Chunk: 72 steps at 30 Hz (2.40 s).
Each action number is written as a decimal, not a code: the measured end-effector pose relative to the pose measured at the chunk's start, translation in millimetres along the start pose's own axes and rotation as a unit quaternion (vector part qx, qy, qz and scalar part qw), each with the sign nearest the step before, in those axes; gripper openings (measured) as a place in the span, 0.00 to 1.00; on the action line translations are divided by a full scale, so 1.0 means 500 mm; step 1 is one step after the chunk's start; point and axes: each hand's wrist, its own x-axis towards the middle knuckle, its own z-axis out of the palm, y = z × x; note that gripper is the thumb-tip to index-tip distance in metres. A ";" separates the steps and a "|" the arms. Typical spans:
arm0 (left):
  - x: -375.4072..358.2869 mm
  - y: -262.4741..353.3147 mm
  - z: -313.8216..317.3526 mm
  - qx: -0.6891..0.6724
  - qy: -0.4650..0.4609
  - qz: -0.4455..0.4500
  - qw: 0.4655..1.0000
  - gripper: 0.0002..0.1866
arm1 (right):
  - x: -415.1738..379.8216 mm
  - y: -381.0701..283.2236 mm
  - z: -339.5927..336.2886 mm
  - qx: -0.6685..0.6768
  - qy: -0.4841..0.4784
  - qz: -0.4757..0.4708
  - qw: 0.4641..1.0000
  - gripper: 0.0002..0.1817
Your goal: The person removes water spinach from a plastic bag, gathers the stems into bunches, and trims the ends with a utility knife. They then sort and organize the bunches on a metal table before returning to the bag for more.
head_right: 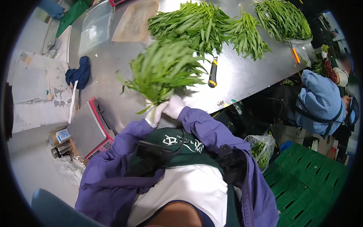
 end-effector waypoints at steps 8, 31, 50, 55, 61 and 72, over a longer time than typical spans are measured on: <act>0.027 -0.079 -0.056 -0.087 0.050 -0.074 0.992 0.21 | 0.027 -0.024 -0.007 -0.018 0.017 0.069 0.997 0.36; 0.041 -0.104 -0.083 -0.240 0.063 -0.241 0.938 0.17 | 0.035 0.043 -0.017 0.278 -0.018 0.159 0.947 0.25; 0.034 -0.091 -0.154 -0.322 -0.051 -0.345 0.880 0.15 | 0.053 0.089 -0.042 0.278 -0.052 0.169 0.944 0.19; 0.033 -0.027 -0.142 -0.309 -0.053 -0.370 0.874 0.12 | 0.057 0.147 -0.054 0.137 0.032 0.127 0.982 0.25; 0.044 0.054 -0.257 -0.214 -0.053 -0.331 0.918 0.13 | 0.040 0.114 -0.074 -0.095 0.055 0.142 0.984 0.28; 0.029 -0.140 -0.148 -0.049 0.089 -0.327 0.940 0.10 | 0.043 0.141 0.042 -0.043 0.021 0.178 0.983 0.28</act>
